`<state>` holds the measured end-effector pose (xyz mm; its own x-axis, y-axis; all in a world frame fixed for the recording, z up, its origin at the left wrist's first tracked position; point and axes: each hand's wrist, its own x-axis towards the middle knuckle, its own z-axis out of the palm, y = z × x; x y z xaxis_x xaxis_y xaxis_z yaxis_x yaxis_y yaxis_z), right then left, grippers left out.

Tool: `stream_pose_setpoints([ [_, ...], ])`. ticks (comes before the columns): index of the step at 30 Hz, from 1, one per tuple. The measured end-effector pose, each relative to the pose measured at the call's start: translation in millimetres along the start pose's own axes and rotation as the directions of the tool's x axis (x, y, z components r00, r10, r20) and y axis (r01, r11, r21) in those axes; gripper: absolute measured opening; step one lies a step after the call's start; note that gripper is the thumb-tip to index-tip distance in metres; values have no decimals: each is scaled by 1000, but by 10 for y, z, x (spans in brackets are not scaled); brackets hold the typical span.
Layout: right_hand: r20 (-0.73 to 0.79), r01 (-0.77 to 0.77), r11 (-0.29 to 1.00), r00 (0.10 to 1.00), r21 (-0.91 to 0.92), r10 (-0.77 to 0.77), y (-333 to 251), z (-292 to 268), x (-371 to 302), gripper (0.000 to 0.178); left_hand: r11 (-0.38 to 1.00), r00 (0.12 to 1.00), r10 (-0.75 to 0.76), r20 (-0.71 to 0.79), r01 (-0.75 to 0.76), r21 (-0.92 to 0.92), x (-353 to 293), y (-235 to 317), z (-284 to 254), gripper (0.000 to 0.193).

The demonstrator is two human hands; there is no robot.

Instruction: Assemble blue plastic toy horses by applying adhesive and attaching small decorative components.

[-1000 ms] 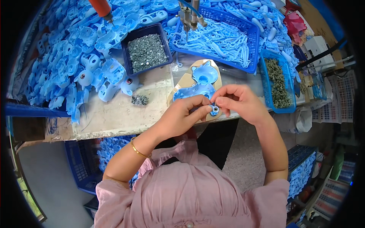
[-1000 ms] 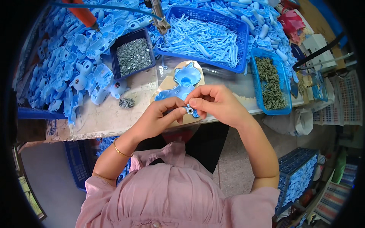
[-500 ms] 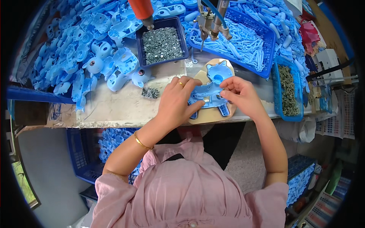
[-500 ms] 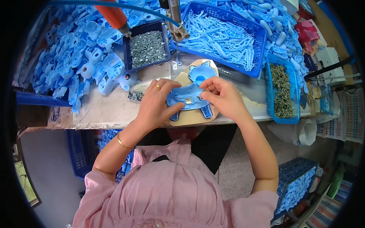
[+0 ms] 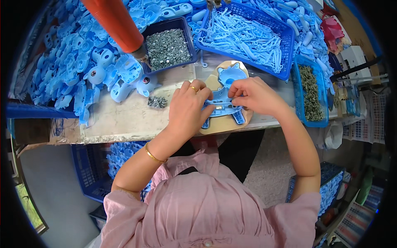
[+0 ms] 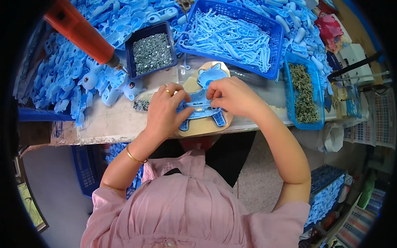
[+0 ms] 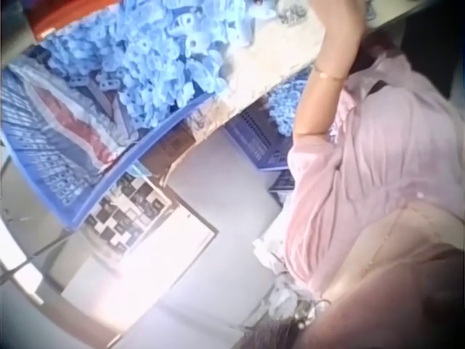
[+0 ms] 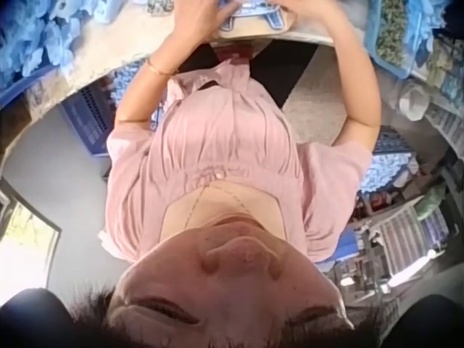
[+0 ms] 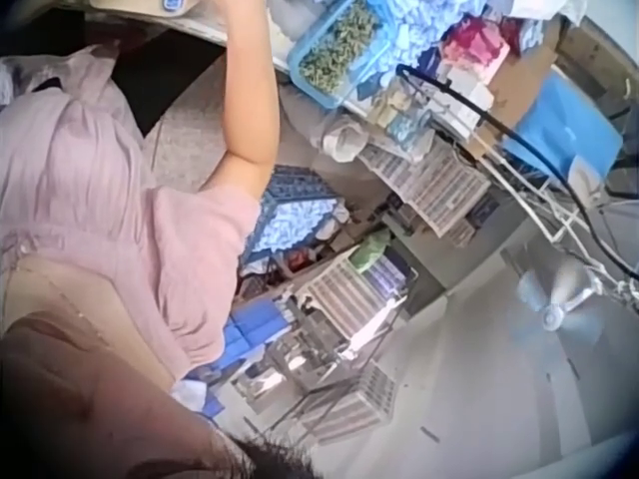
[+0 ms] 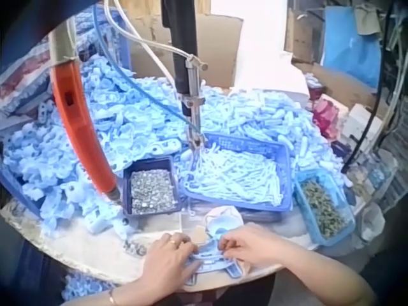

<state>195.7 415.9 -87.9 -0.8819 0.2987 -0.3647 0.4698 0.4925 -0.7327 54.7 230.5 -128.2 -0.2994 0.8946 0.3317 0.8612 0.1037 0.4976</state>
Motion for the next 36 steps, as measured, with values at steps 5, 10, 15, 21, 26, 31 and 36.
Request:
stream_pose_setpoints([
  [5, -107, 157, 916, 972, -370, -210, 13, 7, 46, 17, 995, 999, 26, -37, -22, 94, 7, 42, -6, 15],
  [10, -99, 106, 865, 980, -490, -176, -7, 53, 83, 16, 981, 1000, 20, 8, -21, 190, 47, 80, 11, 14],
  [15, -407, 388, 867, 770, -312, -491, -863, 183, 236, 34, 996, 998, -9, -56, 14, 90, -34, -12, -37, 21],
  [21, -726, 613, 648, 170, -451, -666, -1961, 181, 1300, 62, 996, 972, 36, -232, -15, 90, 57, -324, -308, 17],
  [26, -784, 636, 695, 222, -335, -580, -2154, -89, 2057, 80, 917, 953, 89, -291, 35, 397, 390, -830, -609, 6],
  [31, -709, 485, 858, 545, -168, -447, -2155, -151, 1689, 50, 820, 979, -202, 41, 146, 554, 718, -1167, -496, 8],
  [36, -602, 562, 827, 662, 6, -446, -1856, -136, 1399, 44, 859, 964, -207, 165, 99, 503, 830, -1237, -484, 6],
])
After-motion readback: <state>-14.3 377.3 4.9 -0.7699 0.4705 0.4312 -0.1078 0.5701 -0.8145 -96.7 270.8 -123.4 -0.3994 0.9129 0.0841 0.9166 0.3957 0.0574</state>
